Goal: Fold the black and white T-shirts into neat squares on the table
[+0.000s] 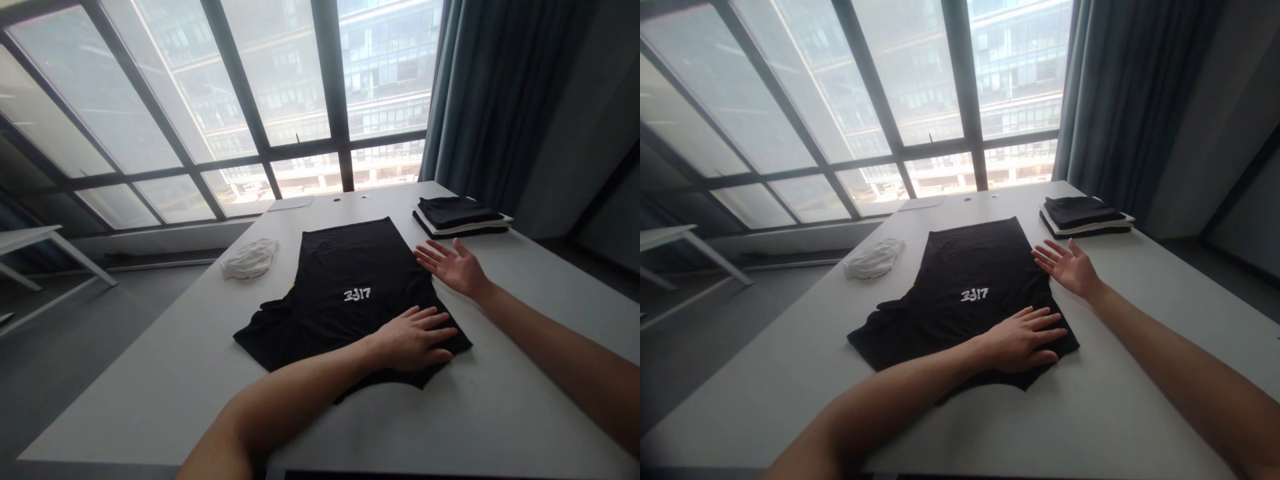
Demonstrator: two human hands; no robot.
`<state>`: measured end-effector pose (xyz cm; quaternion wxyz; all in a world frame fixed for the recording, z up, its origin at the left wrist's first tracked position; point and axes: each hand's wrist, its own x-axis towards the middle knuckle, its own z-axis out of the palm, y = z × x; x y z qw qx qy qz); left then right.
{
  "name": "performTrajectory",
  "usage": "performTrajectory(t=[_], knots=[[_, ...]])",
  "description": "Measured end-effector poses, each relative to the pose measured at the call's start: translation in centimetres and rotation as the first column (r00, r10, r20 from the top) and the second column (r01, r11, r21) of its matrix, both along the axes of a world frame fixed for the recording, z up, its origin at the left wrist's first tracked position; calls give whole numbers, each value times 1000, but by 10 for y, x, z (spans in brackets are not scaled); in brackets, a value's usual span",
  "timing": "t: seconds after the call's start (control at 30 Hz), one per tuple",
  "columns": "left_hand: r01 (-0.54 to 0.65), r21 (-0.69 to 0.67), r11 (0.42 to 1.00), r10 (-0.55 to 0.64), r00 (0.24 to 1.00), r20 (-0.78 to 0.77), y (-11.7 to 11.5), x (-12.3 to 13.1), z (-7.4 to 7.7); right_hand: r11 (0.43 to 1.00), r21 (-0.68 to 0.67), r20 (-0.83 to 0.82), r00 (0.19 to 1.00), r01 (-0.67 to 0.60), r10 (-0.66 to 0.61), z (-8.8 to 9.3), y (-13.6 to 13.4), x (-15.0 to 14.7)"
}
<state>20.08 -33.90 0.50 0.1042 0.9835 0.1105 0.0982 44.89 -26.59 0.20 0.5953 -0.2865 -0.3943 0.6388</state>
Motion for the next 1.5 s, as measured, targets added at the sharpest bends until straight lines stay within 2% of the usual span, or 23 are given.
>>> performTrajectory(t=[0.07, 0.17, 0.23, 0.37, 0.53, 0.7, 0.83, 1.07, 1.27, 1.37, 1.43, 1.5], knots=[[2, 0, 1000, -2, 1000, 1, 0, 0, 0, 994, -12, 24, 994, -105, 105, 0, -2, -2], [-1, 7, 1000, 1, 1000, -3, 0, 1, 0, 965, -125, 129, 961, -230, 246, -3, -1, -10], [-7, 10, 1000, 7, 1000, -11, 0, 1, 0, 963, -146, 163, 955, -225, 248, -4, 1, -13], [-8, 7, 1000, 8, 1000, -13, 0, 0, 1, 976, -52, 149, 965, -212, 217, 0, 0, -13], [1, 25, 1000, -1, 1000, 5, 0, 0, 0, 899, -169, 225, 872, -405, 435, 4, -9, -12], [24, 33, 999, -24, 1000, 13, 1, 1, -1, 879, -141, 200, 856, -456, 476, 5, -11, -12], [23, 40, 999, -24, 1000, 16, 3, 2, -2, 836, -194, 207, 811, -514, 547, 3, -11, -12], [24, 24, 999, -24, 1000, 0, 1, 1, -1, 887, -177, 215, 862, -427, 458, 1, -8, -13], [31, -30, 999, -30, 999, 17, 0, 2, 2, 929, -135, 256, 894, -344, 368, 8, -9, -12], [34, -69, 997, -29, 996, 81, 3, -1, 14, 941, -134, 322, 884, -311, 339, 15, -9, -13], [32, -93, 995, -21, 993, 116, 7, -9, 28, 943, -139, 358, 872, -303, 333, 21, -8, -14], [-21, -119, 993, 36, 991, 127, 14, -25, 44, 941, -141, 389, 857, -308, 339, 27, -7, -17]])
